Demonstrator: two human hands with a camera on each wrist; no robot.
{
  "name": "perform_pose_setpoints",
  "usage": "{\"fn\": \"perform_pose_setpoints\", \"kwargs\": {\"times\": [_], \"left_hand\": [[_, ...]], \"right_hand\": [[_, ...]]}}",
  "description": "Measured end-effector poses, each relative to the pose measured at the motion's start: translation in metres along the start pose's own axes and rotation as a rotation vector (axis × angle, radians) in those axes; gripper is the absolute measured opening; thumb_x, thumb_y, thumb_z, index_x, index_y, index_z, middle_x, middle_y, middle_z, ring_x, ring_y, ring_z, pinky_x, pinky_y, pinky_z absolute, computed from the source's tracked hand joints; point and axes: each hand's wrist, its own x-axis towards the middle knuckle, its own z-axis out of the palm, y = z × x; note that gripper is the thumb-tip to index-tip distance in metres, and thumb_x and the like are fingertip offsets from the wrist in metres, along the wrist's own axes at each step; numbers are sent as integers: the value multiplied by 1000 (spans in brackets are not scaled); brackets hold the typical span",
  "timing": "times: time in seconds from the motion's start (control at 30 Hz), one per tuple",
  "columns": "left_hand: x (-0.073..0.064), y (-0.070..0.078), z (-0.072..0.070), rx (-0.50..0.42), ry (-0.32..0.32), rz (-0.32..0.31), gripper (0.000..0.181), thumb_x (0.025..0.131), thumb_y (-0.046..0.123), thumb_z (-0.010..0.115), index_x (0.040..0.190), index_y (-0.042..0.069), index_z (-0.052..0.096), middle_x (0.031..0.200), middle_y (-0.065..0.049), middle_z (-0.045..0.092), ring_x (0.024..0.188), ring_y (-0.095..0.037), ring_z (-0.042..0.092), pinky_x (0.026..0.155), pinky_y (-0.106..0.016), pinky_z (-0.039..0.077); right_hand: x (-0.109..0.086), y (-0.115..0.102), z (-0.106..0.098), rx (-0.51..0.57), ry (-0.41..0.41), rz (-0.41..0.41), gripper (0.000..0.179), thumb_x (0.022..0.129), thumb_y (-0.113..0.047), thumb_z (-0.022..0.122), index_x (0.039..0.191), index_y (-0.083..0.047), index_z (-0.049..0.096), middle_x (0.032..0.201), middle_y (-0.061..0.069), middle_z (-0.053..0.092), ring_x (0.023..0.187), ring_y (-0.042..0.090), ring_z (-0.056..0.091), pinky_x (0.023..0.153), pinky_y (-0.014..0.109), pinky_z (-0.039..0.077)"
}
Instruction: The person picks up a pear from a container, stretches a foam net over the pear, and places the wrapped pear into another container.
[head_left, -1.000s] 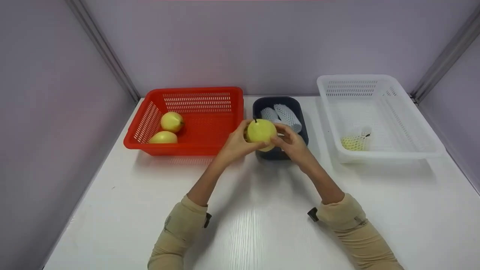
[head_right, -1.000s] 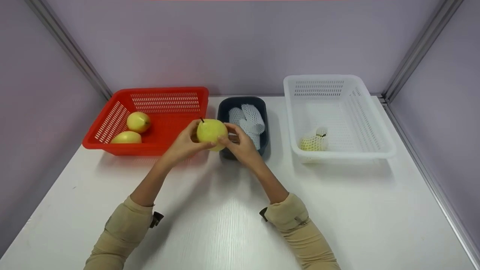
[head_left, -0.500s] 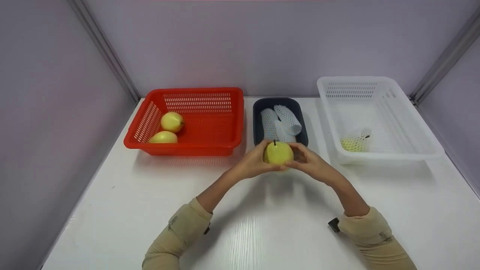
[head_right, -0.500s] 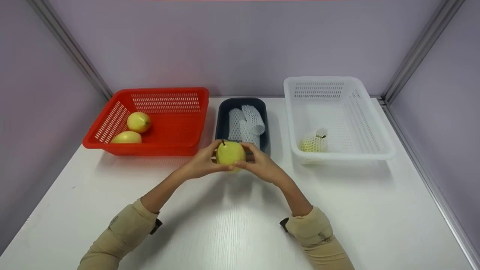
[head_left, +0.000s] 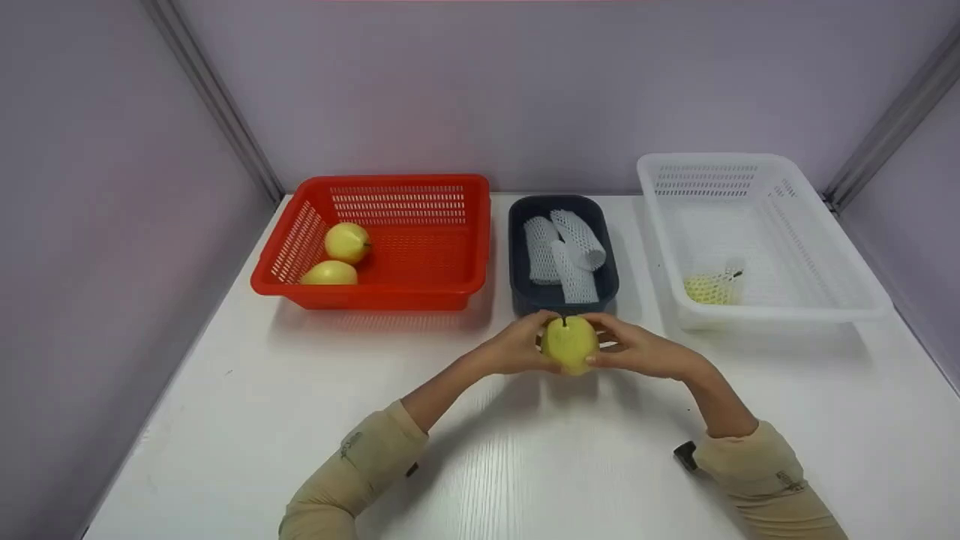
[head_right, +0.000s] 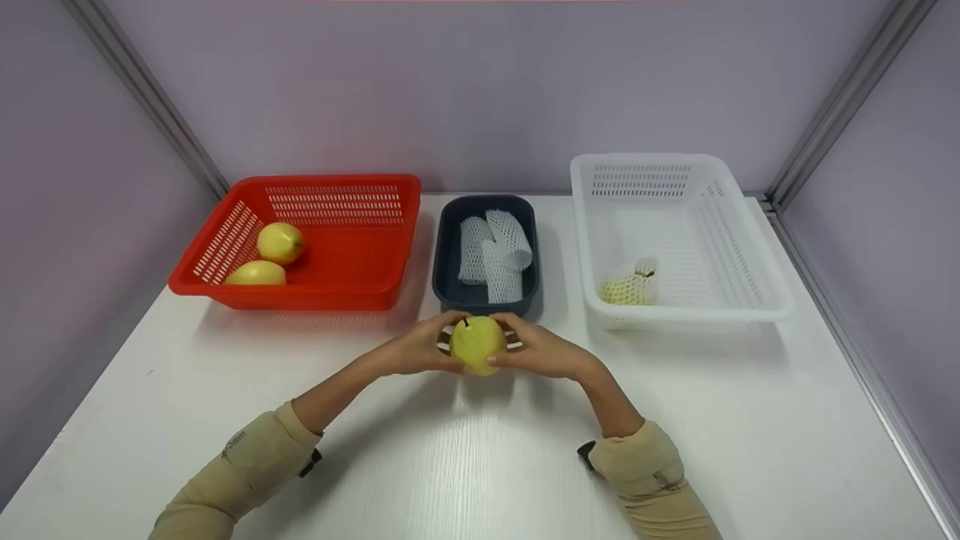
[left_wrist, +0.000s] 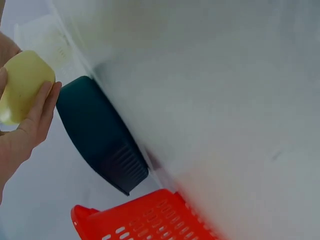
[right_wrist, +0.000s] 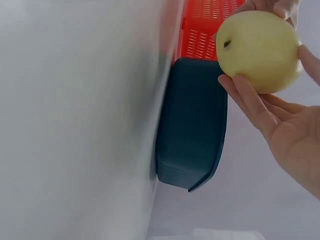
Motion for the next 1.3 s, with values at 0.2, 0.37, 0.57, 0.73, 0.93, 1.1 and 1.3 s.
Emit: {"fn": "perform_pose_setpoints", "kwargs": {"times": [0.2, 0.37, 0.57, 0.73, 0.93, 1.1, 1.3], "left_hand": [[4, -3, 12, 127, 32, 1, 62, 66, 12, 81, 116, -1, 47, 104, -7, 52, 92, -16, 49, 76, -23, 43], [6, -3, 17, 239, 28, 15, 64, 66, 17, 82, 116, -1, 46, 105, -10, 51, 92, -19, 50, 78, -24, 44], [7, -3, 22, 345, -23, -23, 69, 70, 22, 80, 123, -4, 43, 117, -15, 47, 99, -24, 52, 81, -27, 45], [8, -1, 22, 378, -39, -74, 71, 71, 24, 79, 125, -2, 42, 120, -16, 45, 100, -26, 52, 82, -29, 45], [7, 2, 23, 455, -35, -58, 70, 72, 30, 78, 122, -1, 40, 114, -15, 45, 93, -25, 53, 73, -26, 47], [7, 3, 24, 440, -42, -84, 71, 71, 30, 79, 122, 0, 41, 112, -15, 44, 91, -25, 52, 72, -25, 46], [7, 2, 24, 425, -68, -110, 71, 72, 32, 78, 122, -1, 41, 113, -15, 46, 93, -24, 52, 76, -25, 45]], "right_hand": [[3, 3, 3, -76, -9, 19, 63, 86, -18, 66, 134, 3, 32, 127, 18, 42, 115, 34, 43, 91, 39, 43], [6, 3, 4, -115, -21, 53, 66, 85, -19, 66, 135, 5, 31, 128, 20, 42, 116, 36, 43, 91, 40, 43], [8, 3, 5, -133, -77, 49, 64, 85, -16, 65, 135, 5, 30, 128, 19, 43, 116, 38, 43, 92, 46, 40], [9, 3, 4, -149, -92, 33, 62, 86, -15, 65, 134, 6, 31, 127, 20, 44, 115, 39, 44, 92, 47, 39], [9, 6, 3, -157, -98, 19, 62, 85, -12, 64, 134, 6, 32, 127, 19, 44, 115, 38, 43, 92, 47, 40], [8, 8, 4, -144, -92, 29, 64, 84, -9, 65, 136, 6, 31, 130, 21, 41, 116, 39, 42, 92, 46, 40], [6, 8, 7, -140, -79, 50, 64, 83, -12, 66, 135, 5, 32, 131, 22, 40, 116, 39, 42, 92, 45, 40]]}}
